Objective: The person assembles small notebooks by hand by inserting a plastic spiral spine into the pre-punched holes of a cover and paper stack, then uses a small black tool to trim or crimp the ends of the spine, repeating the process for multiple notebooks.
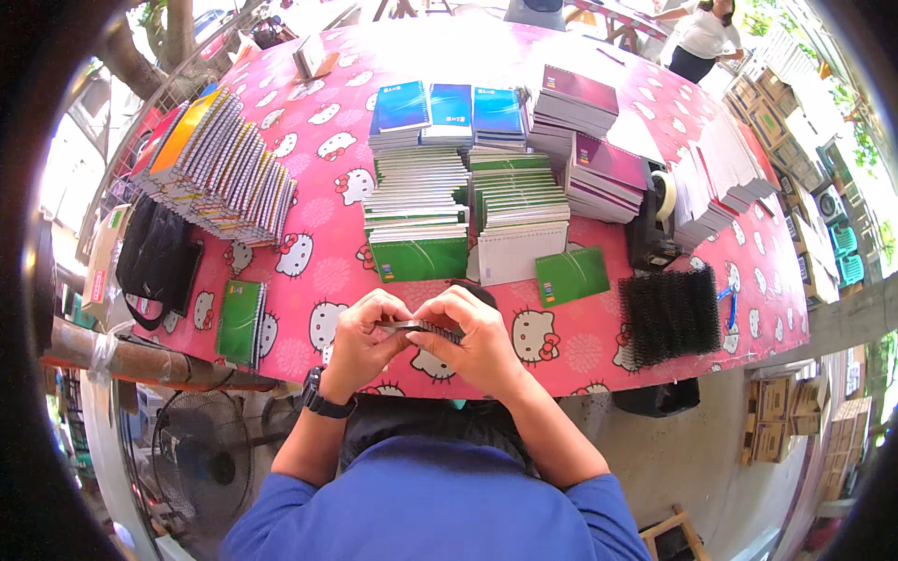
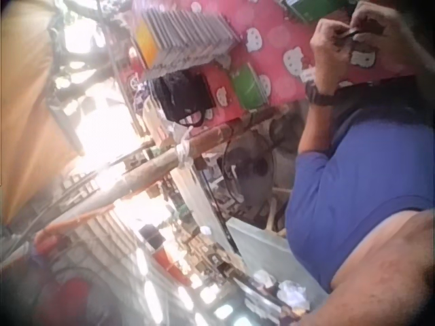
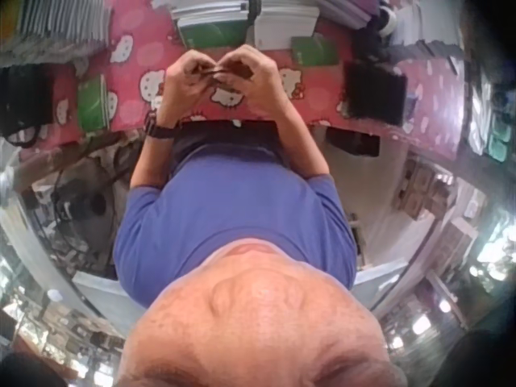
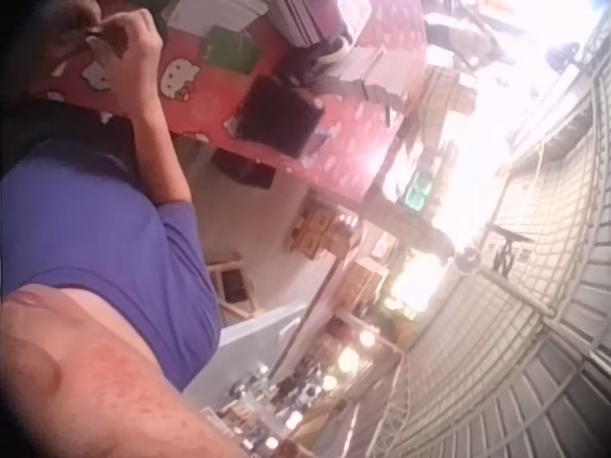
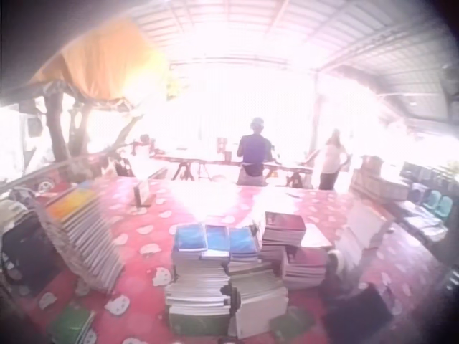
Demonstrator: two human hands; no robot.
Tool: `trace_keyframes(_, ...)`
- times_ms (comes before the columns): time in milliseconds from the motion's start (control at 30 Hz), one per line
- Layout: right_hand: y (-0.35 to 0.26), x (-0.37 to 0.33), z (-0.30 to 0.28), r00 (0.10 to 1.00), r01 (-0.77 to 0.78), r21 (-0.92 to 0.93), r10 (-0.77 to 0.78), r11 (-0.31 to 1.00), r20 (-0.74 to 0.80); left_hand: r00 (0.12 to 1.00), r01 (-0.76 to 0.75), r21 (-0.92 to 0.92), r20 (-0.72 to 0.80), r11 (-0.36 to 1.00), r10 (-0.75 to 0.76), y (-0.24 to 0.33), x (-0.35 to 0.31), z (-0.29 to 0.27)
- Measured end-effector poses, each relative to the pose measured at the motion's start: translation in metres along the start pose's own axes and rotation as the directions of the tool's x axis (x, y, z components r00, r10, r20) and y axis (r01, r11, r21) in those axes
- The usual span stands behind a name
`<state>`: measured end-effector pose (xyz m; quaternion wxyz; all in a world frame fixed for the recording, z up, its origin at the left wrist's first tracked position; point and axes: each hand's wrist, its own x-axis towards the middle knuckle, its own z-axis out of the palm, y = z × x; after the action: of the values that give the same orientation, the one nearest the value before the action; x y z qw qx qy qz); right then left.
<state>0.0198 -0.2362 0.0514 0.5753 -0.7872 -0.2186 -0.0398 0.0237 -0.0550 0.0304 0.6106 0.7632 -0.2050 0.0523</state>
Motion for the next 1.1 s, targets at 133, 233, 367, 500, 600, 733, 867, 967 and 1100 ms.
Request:
trace_keyframes(133,-0.002,0.0,0.002,0.998,0.068,-0.107,-0.068,0.992,0.004,0.997,-0.068,0.025,-0.031,0.997,0.069,0.002,-0.002,-0.001)
trace_keyframes(233,-0.005,0.001,0.007,0.996,0.087,-0.16,-0.086,0.983,0.016,0.997,-0.048,0.011,-0.059,0.999,0.049,-0.006,-0.009,-0.003)
trace_keyframes(367,-0.004,0.0,0.014,0.986,0.166,-0.19,-0.166,0.968,0.015,0.992,0.092,-0.162,-0.07,0.983,-0.105,-0.005,-0.012,-0.004)
trace_keyframes(500,0.001,-0.003,0.017,0.982,0.146,-0.244,-0.112,0.959,0.15,0.964,0.229,-0.303,-0.059,0.925,-0.258,-0.006,-0.016,-0.009)
trace_keyframes(600,-0.009,0.001,0.02,0.978,0.203,-0.305,-0.204,0.93,0.028,0.941,0.153,-0.119,-0.286,0.981,-0.181,-0.01,-0.023,-0.027)
trace_keyframes(733,0.019,-0.009,-0.019,0.962,0.011,-0.286,-0.088,0.958,-0.258,0.612,0.136,-0.002,-0.786,0.991,-0.086,-0.023,-0.044,-0.099)
trace_keyframes(867,0.04,-0.028,-0.042,0.948,-0.124,-0.187,0.06,0.975,-0.313,0.291,0.211,0.088,-0.957,0.974,0.023,-0.083,-0.108,-0.186)
trace_keyframes(967,0.049,-0.036,-0.039,0.947,-0.145,-0.216,0.072,0.966,-0.314,0.438,0.656,0.392,-0.894,0.645,0.097,-0.104,-0.144,-0.207)
trace_keyframes(1100,0.056,-0.042,-0.042,0.944,-0.158,-0.239,0.075,0.958,-0.321,0.482,0.834,0.509,-0.86,0.215,0.166,-0.102,-0.137,-0.207)
